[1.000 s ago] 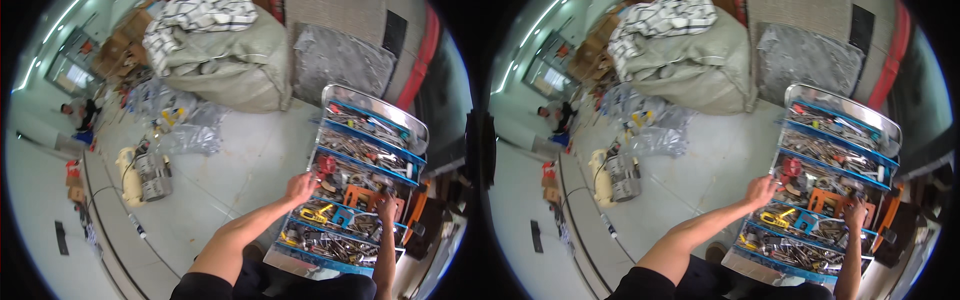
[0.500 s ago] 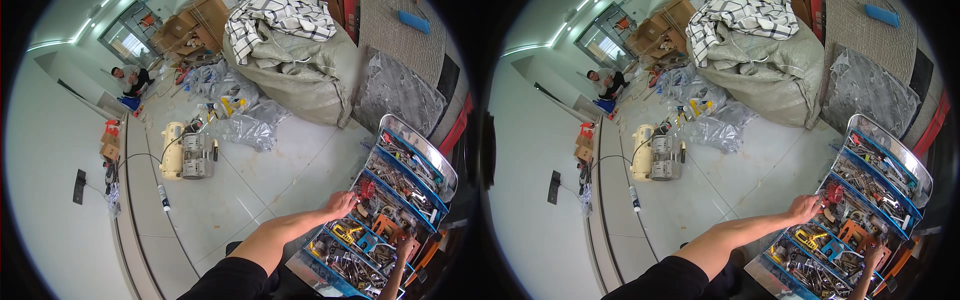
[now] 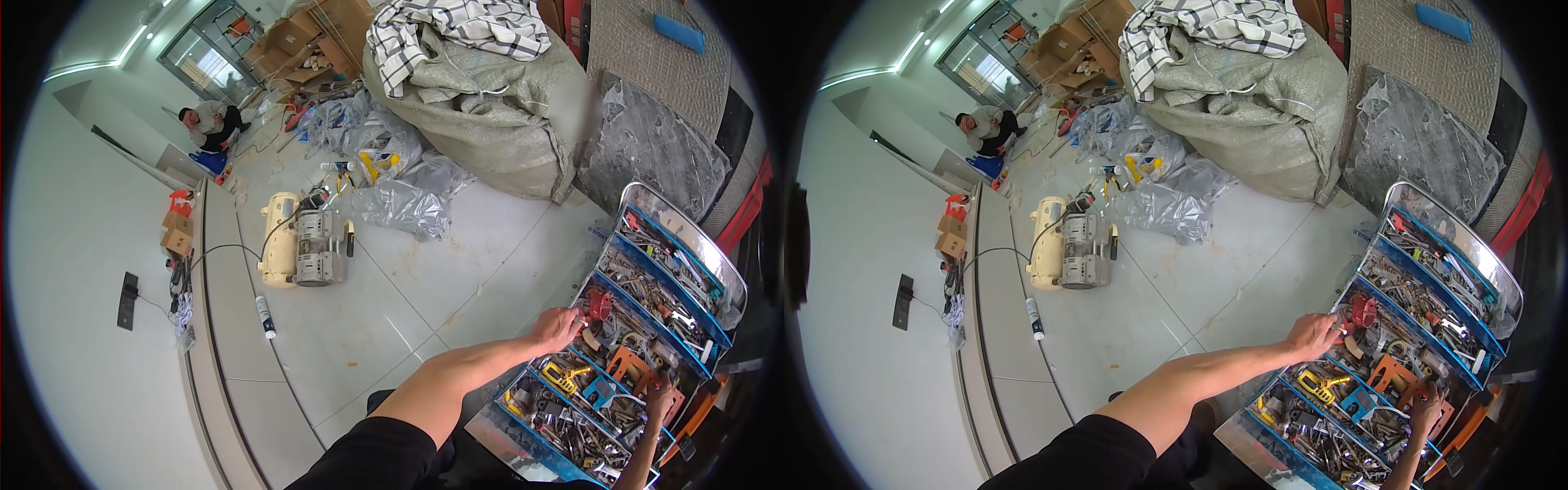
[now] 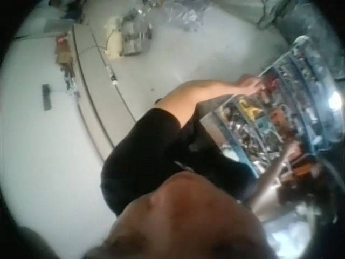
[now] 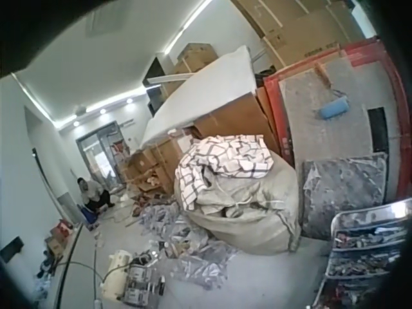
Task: The person removes a small pipe fitting from an air compressor, retrieves thread seal tape from a toolbox, and wraps the tape around the threaded end of the pipe fitting.
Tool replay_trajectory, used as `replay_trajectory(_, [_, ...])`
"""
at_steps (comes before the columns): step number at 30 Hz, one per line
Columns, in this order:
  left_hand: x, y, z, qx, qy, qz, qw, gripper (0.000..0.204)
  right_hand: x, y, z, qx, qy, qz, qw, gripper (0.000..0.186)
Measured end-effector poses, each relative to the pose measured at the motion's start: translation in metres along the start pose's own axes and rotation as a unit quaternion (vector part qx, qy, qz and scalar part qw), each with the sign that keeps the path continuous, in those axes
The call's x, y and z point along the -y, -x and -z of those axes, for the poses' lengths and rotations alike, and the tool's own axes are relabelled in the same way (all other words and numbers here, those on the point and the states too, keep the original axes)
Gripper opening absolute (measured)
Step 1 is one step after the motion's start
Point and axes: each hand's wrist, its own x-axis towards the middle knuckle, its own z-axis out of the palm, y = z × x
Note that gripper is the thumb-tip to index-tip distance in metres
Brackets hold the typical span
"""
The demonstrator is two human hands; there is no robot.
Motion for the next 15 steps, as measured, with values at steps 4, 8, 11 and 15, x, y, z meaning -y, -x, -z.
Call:
replay_trajectory(4, [0.002, 0.005, 0.002, -0.015, 0.012, -0.005, 1.000, 0.031, -0.006, -0.001, -0.009, -0.019, 0.010, 0.018, 1.000, 0.051])
replay_trajectory(8, [-0.001, 0.002, 0.000, 0.012, 0.020, 0.000, 1.000, 0.032, -0.015, -0.001, -0.006, -0.019, -0.032, 0.028, 0.999, 0.049])
replay_trajectory(11, [-0.005, -0.011, -0.031, 0.045, 0.027, 0.015, 0.998, 0.026, -0.047, 0.003, 0.007, -0.119, -0.049, 0.102, 0.986, 0.046])
replay_trajectory(15, [-0.015, -0.005, 0.010, 0.067, 0.066, 0.082, 0.992, 0.023, 0.033, 0.003, 0.043, -0.158, -0.004, 0.121, 0.980, 0.026])
